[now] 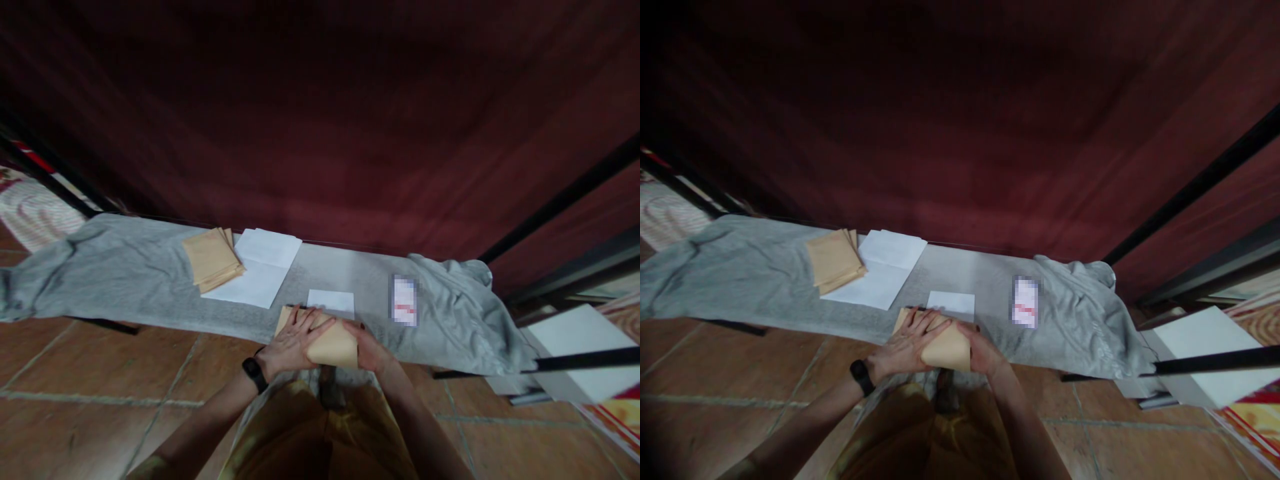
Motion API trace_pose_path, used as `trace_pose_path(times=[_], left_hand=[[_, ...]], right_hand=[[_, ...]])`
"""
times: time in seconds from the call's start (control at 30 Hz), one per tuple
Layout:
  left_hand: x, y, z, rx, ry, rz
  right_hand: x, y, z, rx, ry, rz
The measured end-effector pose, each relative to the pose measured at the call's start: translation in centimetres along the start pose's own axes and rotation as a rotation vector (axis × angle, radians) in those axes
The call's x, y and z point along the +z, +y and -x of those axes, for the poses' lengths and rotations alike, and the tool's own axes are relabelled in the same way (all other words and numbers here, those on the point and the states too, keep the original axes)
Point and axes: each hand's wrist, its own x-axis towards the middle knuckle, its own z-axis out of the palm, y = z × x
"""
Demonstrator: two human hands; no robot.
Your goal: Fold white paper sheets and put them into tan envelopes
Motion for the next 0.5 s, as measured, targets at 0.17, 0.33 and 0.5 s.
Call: trace_pose_path(times=[0.17,0.33,0.5], left_hand=[[-1.4,-0.8,0.2,-0.021,0.008,-0.056],[-1.9,-2.2,1.2,-0.118,0.029,-0.103],[-1.8,-4.1,4.7,-0.321,0.111,-0.103]], right_hand=[[0.3,-0.5,-0.4,0.069,-0.024,-0.170],[-1.0,-0.4,-1.6,-0.079,0.063,-0.022],[-3.7,-0.4,-3.6,-0.356,0.456,0.450]])
